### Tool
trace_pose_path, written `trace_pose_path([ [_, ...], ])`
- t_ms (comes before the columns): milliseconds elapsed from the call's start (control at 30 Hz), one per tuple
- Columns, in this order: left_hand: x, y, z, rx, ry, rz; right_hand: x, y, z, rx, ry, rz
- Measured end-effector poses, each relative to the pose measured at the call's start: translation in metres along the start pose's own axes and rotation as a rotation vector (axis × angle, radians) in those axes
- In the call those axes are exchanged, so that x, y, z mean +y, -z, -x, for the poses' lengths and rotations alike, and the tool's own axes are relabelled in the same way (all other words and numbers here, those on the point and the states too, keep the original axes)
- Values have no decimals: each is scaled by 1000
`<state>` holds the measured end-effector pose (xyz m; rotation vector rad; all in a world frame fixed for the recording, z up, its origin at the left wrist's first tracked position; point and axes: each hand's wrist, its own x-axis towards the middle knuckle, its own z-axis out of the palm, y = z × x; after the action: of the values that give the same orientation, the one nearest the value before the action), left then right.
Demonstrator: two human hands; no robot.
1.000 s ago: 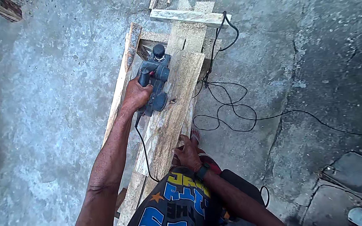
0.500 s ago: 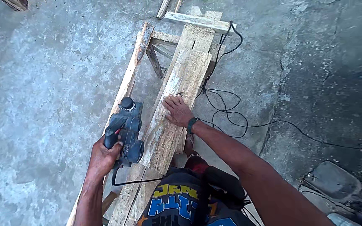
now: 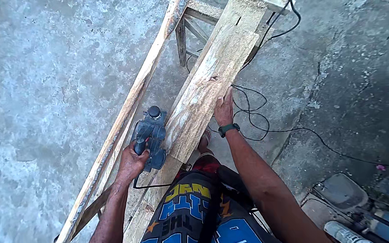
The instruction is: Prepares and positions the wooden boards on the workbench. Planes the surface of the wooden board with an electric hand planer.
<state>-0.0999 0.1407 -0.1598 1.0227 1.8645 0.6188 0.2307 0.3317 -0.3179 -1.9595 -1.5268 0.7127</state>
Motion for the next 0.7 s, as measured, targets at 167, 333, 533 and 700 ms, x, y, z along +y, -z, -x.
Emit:
trace_pose_path([
  [167,7,-21,-11,-93,-56,-88,-2,21,-3,-168,-288,-463],
  [333,25,-44,-34,-156,-112,-205,-2,40,-13,-262,-363,-552],
  [533,49,-66,-58,-181,-120,-187,2,49,-19,-296,-350,-401],
  [700,73,-81,-85,-156,-126,-189,4,51,-23,-303,-298,-329],
])
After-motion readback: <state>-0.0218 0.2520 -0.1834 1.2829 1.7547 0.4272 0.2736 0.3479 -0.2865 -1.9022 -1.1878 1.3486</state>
